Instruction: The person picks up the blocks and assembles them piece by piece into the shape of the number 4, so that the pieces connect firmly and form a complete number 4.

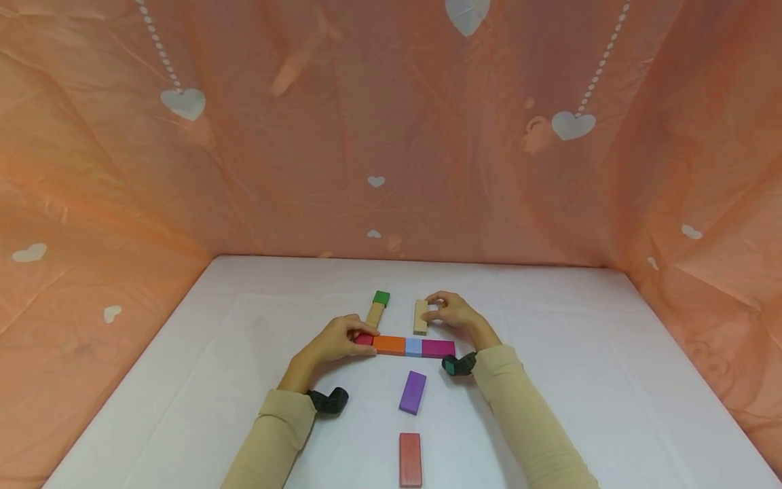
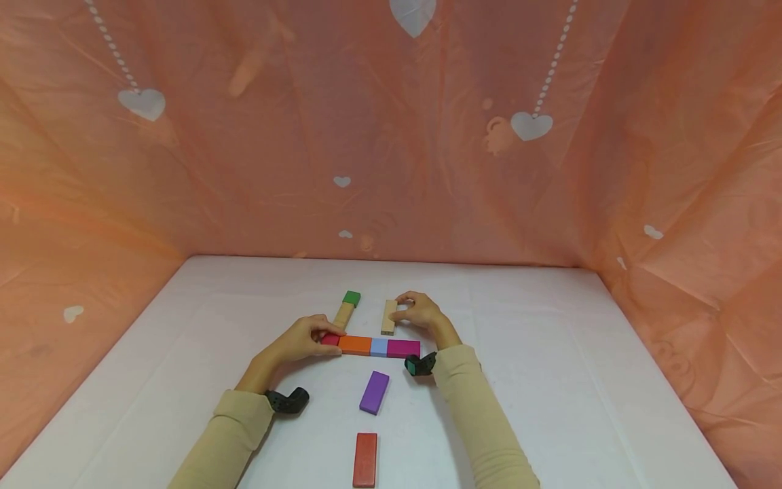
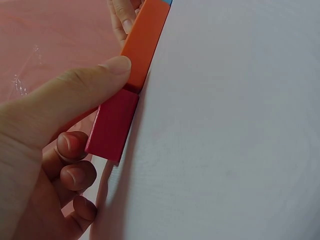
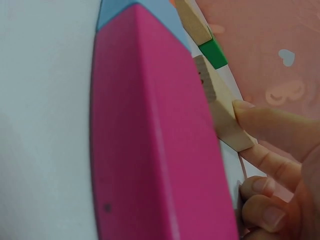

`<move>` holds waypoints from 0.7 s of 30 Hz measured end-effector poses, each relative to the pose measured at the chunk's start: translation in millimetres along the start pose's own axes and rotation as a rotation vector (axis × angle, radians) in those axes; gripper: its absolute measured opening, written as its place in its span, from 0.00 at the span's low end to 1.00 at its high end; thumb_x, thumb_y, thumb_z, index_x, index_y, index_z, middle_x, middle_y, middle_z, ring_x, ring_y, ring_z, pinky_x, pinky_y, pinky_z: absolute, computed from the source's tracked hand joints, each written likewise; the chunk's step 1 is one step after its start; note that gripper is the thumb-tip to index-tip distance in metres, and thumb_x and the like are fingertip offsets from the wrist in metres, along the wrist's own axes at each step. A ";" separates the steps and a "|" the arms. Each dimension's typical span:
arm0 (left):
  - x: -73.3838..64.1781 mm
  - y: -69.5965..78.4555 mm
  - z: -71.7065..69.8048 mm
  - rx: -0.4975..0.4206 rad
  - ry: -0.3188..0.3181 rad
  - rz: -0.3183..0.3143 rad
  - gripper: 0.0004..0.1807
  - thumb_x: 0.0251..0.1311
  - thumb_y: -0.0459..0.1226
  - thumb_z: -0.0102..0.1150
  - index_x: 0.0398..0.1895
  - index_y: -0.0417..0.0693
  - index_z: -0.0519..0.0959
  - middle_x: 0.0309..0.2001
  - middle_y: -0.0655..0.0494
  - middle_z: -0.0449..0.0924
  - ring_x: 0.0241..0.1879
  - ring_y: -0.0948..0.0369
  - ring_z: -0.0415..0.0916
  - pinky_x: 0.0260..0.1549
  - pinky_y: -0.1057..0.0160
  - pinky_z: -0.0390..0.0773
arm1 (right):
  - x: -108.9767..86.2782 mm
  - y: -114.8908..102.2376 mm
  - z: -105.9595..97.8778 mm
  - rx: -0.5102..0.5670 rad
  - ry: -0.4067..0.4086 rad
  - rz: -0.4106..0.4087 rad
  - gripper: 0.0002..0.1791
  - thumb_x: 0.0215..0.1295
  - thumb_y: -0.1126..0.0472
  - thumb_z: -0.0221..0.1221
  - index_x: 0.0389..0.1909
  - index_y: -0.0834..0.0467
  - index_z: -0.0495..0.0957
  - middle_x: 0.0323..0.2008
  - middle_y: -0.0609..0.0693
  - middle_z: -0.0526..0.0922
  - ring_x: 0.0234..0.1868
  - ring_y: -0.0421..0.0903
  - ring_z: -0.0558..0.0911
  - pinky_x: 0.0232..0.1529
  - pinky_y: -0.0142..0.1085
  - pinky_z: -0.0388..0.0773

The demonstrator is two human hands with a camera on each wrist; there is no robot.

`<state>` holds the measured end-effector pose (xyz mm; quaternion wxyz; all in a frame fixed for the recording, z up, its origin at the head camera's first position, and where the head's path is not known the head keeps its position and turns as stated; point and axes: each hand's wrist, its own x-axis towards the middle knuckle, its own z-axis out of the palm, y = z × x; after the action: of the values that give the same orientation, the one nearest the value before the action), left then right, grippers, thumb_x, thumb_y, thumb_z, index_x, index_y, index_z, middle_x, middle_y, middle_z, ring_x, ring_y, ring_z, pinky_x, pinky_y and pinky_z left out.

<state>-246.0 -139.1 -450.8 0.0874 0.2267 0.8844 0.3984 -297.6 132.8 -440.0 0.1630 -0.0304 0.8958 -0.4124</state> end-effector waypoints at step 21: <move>0.5 -1.5 -0.6 0.006 -0.005 0.006 0.16 0.50 0.38 0.72 0.43 0.45 0.86 0.29 0.54 0.68 0.32 0.63 0.63 0.29 0.72 0.62 | -4.9 -3.0 3.0 0.026 0.004 0.019 0.28 0.58 0.55 0.65 0.59 0.59 0.74 0.66 0.63 0.69 0.62 0.57 0.69 0.68 0.53 0.62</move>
<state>-247.1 -140.1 -451.4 0.0875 0.2307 0.8846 0.3957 -292.2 129.6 -438.2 0.1656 -0.0188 0.8910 -0.4223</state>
